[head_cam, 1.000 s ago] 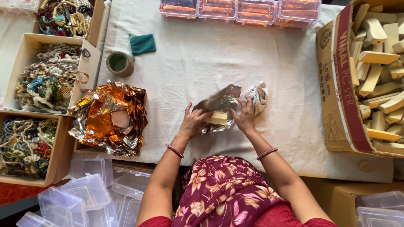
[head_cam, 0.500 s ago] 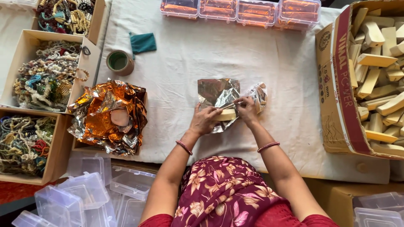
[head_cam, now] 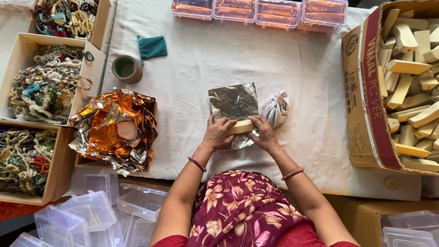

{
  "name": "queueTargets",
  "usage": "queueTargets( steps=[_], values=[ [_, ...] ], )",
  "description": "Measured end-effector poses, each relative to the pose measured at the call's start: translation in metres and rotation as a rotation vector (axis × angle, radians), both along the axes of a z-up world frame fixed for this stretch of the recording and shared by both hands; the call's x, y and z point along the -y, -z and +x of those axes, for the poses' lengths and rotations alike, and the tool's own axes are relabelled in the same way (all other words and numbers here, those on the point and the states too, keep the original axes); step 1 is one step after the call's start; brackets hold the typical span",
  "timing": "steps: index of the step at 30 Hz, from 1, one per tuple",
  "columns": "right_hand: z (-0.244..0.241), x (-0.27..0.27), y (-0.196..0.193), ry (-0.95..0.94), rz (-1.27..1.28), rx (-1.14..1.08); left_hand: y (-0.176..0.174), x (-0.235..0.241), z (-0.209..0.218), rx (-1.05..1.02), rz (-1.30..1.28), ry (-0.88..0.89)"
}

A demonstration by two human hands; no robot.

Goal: The person wraps a small wooden block in a sheet of gold foil and places it into a clear plastic container. They then pick up another wooden block and wipe it with a white cloth before wrapping it in foil as well.

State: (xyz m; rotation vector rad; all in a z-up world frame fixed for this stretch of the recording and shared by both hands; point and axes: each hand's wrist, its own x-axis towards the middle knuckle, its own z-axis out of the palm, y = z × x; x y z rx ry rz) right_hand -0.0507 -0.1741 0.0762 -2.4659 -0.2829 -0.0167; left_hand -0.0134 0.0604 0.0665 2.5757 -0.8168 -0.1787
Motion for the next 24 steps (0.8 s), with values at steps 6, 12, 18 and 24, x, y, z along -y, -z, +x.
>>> queueTargets(
  steps=[6, 12, 18, 24],
  values=[
    [0.002, 0.01, -0.024, -0.252, 0.114, 0.138, 0.008, 0.0, -0.009, 0.069, -0.092, -0.029],
    [0.002, 0.015, -0.023, -0.407, 0.148, 0.207, 0.01, 0.004, -0.015, 0.028, -0.153, -0.105],
    [0.008, 0.019, -0.001, -0.238, 0.071, 0.075, 0.005, 0.004, -0.015, -0.058, -0.117, -0.098],
    [0.026, 0.007, 0.001, -0.058, 0.056, -0.138, 0.022, 0.008, -0.019, 0.119, -0.163, -0.155]
  ],
)
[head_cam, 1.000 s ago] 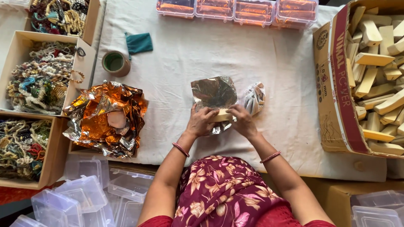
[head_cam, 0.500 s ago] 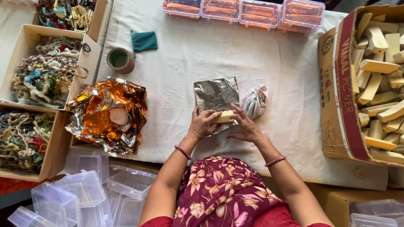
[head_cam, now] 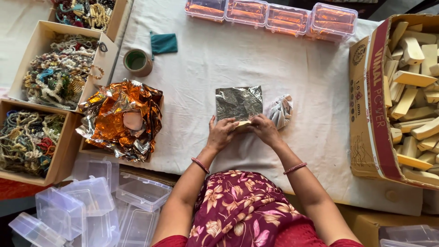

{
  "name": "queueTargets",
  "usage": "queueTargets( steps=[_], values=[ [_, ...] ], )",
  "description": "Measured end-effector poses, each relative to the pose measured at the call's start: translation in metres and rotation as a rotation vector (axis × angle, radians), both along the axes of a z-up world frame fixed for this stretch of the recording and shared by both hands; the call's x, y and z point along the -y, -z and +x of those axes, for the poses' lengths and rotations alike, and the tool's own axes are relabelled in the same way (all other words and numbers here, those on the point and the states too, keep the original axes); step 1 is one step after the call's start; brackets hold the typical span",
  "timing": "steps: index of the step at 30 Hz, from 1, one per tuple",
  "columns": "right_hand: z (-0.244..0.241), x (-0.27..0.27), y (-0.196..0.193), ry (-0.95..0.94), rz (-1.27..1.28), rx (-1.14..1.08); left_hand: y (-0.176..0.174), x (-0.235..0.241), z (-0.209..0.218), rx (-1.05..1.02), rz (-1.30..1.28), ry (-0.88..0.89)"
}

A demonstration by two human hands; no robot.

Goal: The person wraps a small wooden block in a sheet of gold foil and places it into a clear plastic container. They then pick up another wooden block and wipe it with a white cloth before wrapping it in foil as well.

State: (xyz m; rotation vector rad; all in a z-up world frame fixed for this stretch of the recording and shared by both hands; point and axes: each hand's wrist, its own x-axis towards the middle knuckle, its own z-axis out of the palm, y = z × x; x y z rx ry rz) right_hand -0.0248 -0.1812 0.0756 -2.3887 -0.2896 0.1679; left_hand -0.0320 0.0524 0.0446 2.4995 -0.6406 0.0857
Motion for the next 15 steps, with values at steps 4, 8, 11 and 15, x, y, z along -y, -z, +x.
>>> queueTargets(
  steps=[4, 8, 11, 15],
  values=[
    [0.011, -0.001, 0.0, 0.106, 0.129, -0.099, 0.007, 0.005, 0.014, -0.203, -0.173, -0.191],
    [0.017, -0.002, 0.008, 0.311, 0.285, -0.31, -0.018, 0.008, 0.025, -0.421, -0.157, -0.3],
    [0.002, -0.012, 0.018, 0.319, -0.071, 0.301, -0.012, 0.007, 0.033, -0.455, -0.181, -0.315],
    [-0.014, -0.021, 0.019, -0.132, -0.128, 0.45, -0.005, 0.007, 0.039, -0.516, -0.17, -0.331]
  ],
)
